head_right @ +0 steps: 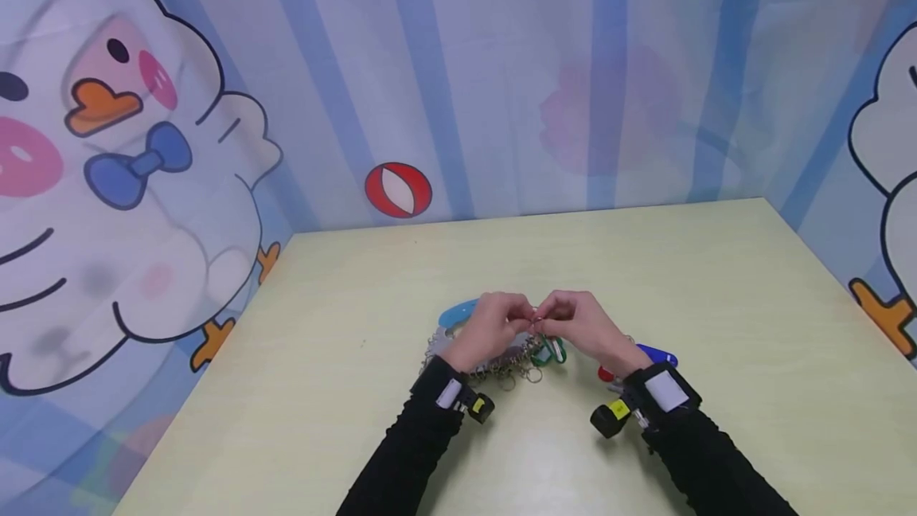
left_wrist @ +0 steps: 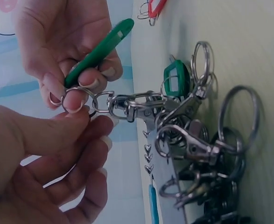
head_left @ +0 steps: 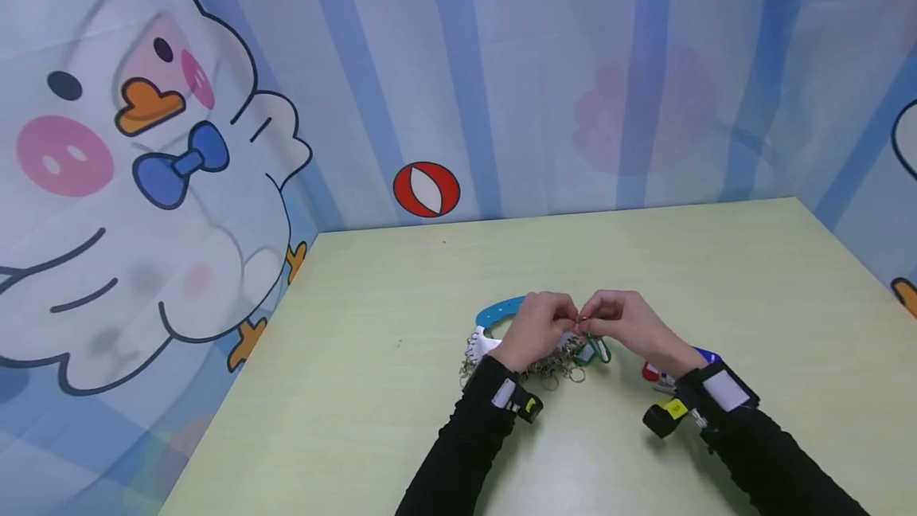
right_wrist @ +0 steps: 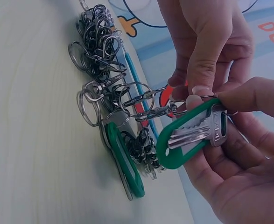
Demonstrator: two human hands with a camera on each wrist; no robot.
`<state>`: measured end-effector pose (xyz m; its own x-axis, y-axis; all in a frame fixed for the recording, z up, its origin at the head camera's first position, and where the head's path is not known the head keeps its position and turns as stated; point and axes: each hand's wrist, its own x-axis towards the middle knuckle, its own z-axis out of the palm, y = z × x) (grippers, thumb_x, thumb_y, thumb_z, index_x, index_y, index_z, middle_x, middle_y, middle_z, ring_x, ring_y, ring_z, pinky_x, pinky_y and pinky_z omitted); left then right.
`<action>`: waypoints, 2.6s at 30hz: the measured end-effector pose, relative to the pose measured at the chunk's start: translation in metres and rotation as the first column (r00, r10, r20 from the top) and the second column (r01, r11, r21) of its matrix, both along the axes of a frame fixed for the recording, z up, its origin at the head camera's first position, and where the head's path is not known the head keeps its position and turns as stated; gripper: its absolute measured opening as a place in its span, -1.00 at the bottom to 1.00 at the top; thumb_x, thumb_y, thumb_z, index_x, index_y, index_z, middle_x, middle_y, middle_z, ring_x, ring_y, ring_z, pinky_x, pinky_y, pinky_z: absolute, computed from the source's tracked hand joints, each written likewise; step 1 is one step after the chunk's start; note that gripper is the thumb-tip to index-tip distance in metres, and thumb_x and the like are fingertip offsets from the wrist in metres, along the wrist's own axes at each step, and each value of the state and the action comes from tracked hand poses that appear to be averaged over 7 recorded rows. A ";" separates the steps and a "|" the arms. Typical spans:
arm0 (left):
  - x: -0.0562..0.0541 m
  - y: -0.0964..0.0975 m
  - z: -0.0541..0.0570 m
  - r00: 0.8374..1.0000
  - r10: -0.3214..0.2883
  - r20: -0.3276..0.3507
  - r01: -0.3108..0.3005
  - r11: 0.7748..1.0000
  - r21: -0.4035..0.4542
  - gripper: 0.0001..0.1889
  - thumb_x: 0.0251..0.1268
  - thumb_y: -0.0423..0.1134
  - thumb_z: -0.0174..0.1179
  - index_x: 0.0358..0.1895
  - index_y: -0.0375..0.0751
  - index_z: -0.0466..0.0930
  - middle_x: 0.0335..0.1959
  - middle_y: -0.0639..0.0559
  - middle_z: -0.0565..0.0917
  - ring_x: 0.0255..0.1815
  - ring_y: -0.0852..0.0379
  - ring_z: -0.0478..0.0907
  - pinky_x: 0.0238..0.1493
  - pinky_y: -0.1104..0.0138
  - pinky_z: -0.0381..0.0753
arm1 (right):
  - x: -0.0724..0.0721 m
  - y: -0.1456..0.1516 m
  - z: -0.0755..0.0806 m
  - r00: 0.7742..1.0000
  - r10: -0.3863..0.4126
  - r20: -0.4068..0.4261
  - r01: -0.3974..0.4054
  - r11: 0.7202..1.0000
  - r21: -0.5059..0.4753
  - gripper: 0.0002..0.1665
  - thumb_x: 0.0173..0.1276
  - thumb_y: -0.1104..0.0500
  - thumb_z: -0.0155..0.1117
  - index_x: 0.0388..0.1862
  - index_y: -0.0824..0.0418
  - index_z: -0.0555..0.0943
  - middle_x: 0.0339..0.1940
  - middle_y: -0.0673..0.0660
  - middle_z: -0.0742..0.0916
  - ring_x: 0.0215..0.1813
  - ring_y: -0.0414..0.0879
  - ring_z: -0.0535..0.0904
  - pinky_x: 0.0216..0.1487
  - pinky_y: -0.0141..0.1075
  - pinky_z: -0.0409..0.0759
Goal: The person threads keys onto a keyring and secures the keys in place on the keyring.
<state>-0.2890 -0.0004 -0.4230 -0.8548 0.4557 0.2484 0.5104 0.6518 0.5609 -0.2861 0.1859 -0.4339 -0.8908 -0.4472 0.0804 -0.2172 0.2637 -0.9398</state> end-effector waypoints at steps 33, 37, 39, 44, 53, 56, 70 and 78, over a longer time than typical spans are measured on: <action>0.001 0.000 0.004 0.992 0.068 0.103 -0.062 0.996 -0.057 -0.83 0.17 -0.48 0.21 -0.48 -0.23 0.75 -0.44 0.02 0.72 -0.52 0.28 0.39 -0.45 0.55 0.28 | -0.003 0.003 -0.007 0.991 0.121 -0.060 -0.125 0.991 -0.053 -0.84 0.37 0.26 0.22 -0.20 0.37 0.58 -0.19 0.22 0.75 -0.09 0.05 0.70 -0.04 -0.32 0.63; 0.001 0.001 0.004 0.985 0.094 0.142 -0.090 0.995 -0.029 -0.84 0.15 -0.50 0.21 -0.48 -0.25 0.75 -0.45 0.01 0.70 -0.52 0.26 0.37 -0.46 0.54 0.27 | -0.003 0.002 -0.007 0.990 0.123 -0.062 -0.127 0.991 -0.052 -0.86 0.35 0.28 0.22 -0.21 0.38 0.58 -0.18 0.25 0.74 -0.11 -0.02 0.71 -0.04 -0.32 0.64; 0.001 0.001 0.003 0.980 0.115 0.164 -0.113 0.993 -0.018 -0.85 0.14 -0.50 0.22 -0.48 -0.26 0.74 -0.46 0.01 0.70 -0.54 0.26 0.37 -0.48 0.53 0.28 | -0.002 0.002 -0.007 0.989 0.128 -0.069 -0.131 0.991 -0.040 -0.87 0.34 0.28 0.24 -0.22 0.37 0.59 -0.18 0.26 0.73 -0.13 -0.08 0.70 -0.05 -0.33 0.64; 0.001 0.000 0.002 0.970 0.138 0.201 -0.141 0.990 -0.001 -0.89 0.19 -0.45 0.22 -0.44 -0.27 0.70 -0.44 0.01 0.67 -0.51 0.25 0.39 -0.49 0.52 0.33 | 0.000 0.001 -0.007 0.990 0.123 -0.068 -0.122 0.992 0.014 -0.85 0.31 0.27 0.27 -0.20 0.34 0.60 -0.12 0.31 0.69 -0.13 -0.15 0.66 -0.06 -0.36 0.61; -0.004 -0.006 -0.004 0.952 0.052 0.303 -0.106 0.980 0.165 -0.94 0.31 -0.42 0.14 -0.32 -0.30 0.58 -0.39 -0.07 0.62 -0.45 0.17 0.50 -0.42 0.47 0.46 | -0.002 0.011 -0.003 0.999 0.036 0.019 -0.037 0.993 0.109 -0.67 0.30 0.24 0.30 0.00 0.31 0.52 -0.11 0.27 0.64 -0.18 -0.02 0.64 -0.15 -0.23 0.61; -0.004 -0.007 -0.003 0.929 0.030 0.369 -0.129 0.961 0.245 -0.93 0.36 -0.40 0.11 -0.29 -0.32 0.54 -0.37 -0.13 0.65 -0.47 0.12 0.57 -0.43 0.45 0.51 | -0.003 0.013 -0.003 0.999 0.008 0.031 -0.011 0.994 0.107 -0.63 0.30 0.21 0.31 0.03 0.32 0.50 -0.16 0.27 0.65 -0.22 -0.03 0.65 -0.14 -0.18 0.62; -0.003 -0.008 -0.003 0.917 0.008 0.400 -0.130 0.951 0.280 -0.95 0.41 -0.35 0.08 -0.25 -0.25 0.49 -0.45 -0.16 0.66 -0.52 0.01 0.58 -0.55 0.45 0.38 | -0.002 0.015 0.001 0.991 -0.106 0.080 0.102 0.993 0.055 -0.59 0.43 0.10 0.18 0.13 0.32 0.47 -0.05 0.27 0.63 -0.21 -0.16 0.59 -0.24 -0.31 0.59; -0.005 -0.009 -0.001 0.932 0.004 0.361 -0.087 0.973 0.213 -0.95 0.39 -0.36 0.10 -0.26 -0.24 0.52 -0.41 -0.19 0.69 -0.49 0.01 0.60 -0.50 0.48 0.38 | -0.004 0.017 0.000 0.993 -0.103 0.064 0.101 0.994 0.028 -0.58 0.47 0.09 0.12 0.15 0.35 0.46 0.02 0.35 0.60 -0.27 -0.15 0.62 -0.26 -0.26 0.63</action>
